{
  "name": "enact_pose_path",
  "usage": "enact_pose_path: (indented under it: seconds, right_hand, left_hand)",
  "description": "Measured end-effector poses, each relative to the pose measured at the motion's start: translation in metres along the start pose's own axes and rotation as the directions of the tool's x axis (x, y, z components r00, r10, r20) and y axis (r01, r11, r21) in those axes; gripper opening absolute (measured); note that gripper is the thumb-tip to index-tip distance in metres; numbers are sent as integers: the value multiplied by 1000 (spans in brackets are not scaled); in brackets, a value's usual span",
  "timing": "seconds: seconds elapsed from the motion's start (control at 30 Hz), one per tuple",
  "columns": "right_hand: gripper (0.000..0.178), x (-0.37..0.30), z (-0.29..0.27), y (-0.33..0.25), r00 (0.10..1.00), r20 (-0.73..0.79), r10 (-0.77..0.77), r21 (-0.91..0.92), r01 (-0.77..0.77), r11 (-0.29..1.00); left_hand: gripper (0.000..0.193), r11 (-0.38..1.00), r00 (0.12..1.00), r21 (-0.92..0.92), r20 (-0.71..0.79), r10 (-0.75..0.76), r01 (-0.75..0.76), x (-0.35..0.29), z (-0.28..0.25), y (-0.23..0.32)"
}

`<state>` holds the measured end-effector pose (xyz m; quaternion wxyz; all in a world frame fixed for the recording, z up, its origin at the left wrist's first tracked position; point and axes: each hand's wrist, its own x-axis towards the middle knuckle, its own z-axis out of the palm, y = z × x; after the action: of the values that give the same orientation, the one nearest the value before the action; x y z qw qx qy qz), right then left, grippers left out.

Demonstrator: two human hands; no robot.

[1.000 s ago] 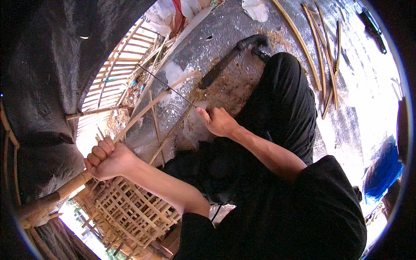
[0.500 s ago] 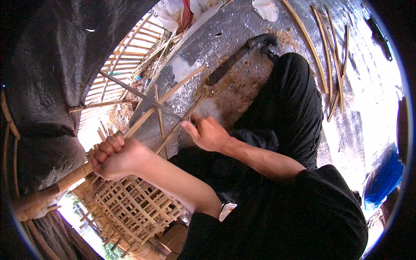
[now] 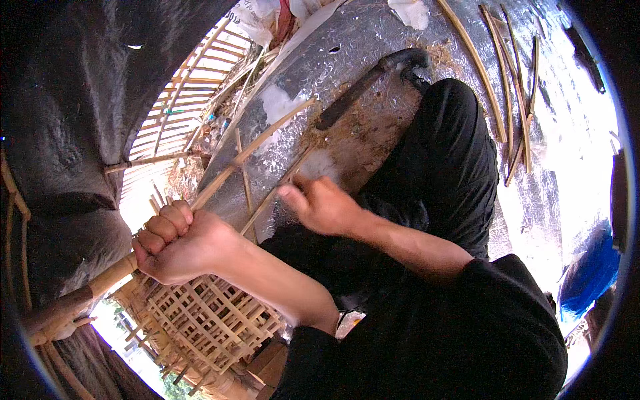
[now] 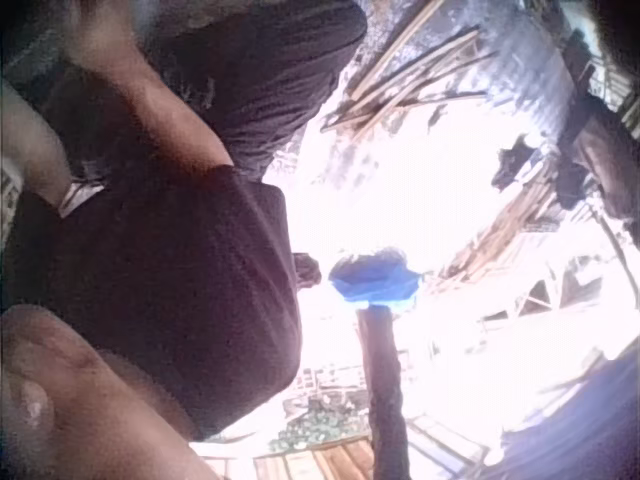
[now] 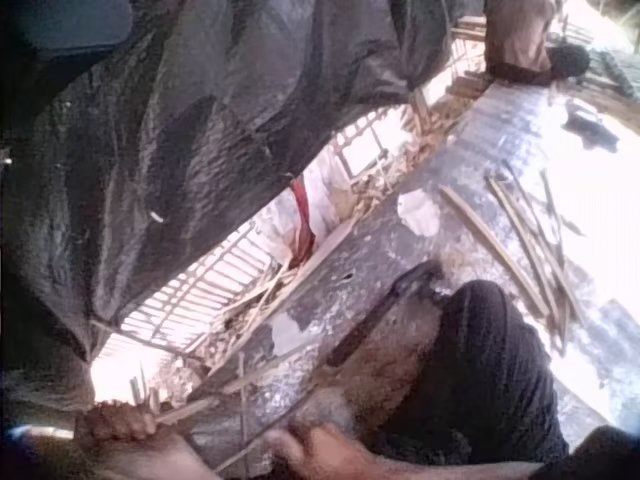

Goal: The person carves thin strips of wood using a machete while sitting on the floor. The person holds several strips together, trims the edges to shape them, and then handles a small wooden basket structure.

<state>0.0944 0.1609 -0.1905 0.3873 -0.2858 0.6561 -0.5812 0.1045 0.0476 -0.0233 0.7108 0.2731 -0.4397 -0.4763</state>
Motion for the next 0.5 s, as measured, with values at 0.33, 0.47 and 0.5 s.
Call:
enact_pose_path:
  seconds: [0.33,0.47,0.5]
  right_hand:
    - [55,17,8,44,991,-119,67,-116,-81,990]
    - [76,12,-2,24,988,19,156,-143,-152,978]
    - [77,13,-8,32,988,-21,154,-62,-155,986]
  left_hand:
    - [39,997,996,-54,71,-58,62,24,-32,-8]
    - [40,994,990,-75,124,-71,81,18,-22,-3]
    - [40,995,992,-74,115,-54,63,26,-35,0]
